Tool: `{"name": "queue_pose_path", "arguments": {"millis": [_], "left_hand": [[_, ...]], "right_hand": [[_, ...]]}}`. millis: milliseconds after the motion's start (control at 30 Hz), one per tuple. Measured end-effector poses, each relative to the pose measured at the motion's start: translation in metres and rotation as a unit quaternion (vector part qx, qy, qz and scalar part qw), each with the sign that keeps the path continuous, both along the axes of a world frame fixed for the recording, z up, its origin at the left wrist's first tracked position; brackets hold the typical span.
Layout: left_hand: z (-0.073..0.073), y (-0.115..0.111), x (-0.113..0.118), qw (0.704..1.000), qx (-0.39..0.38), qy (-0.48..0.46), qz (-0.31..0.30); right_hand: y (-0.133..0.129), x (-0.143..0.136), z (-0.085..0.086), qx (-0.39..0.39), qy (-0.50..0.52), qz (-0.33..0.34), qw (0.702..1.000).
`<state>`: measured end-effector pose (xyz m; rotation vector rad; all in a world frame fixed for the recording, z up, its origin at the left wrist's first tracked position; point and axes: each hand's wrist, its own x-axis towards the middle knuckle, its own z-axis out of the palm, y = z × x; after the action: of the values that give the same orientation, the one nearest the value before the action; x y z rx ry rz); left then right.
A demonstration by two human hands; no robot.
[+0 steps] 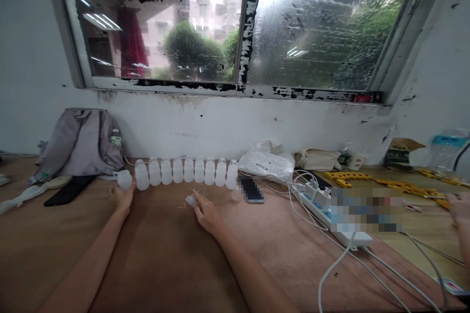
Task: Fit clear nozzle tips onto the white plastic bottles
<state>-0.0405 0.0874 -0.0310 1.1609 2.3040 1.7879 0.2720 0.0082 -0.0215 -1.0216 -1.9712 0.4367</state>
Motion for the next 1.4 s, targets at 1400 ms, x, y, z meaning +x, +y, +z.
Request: {"name": "queue_pose_path", "arguments": {"millis": [1400], "left_hand": [[0.021,-0.067,0.117,0.805,0.076,0.371,-0.456]], "right_hand": [[0.011,0.001,0.004,-0.146,0.36,-0.067,0.919]]}}
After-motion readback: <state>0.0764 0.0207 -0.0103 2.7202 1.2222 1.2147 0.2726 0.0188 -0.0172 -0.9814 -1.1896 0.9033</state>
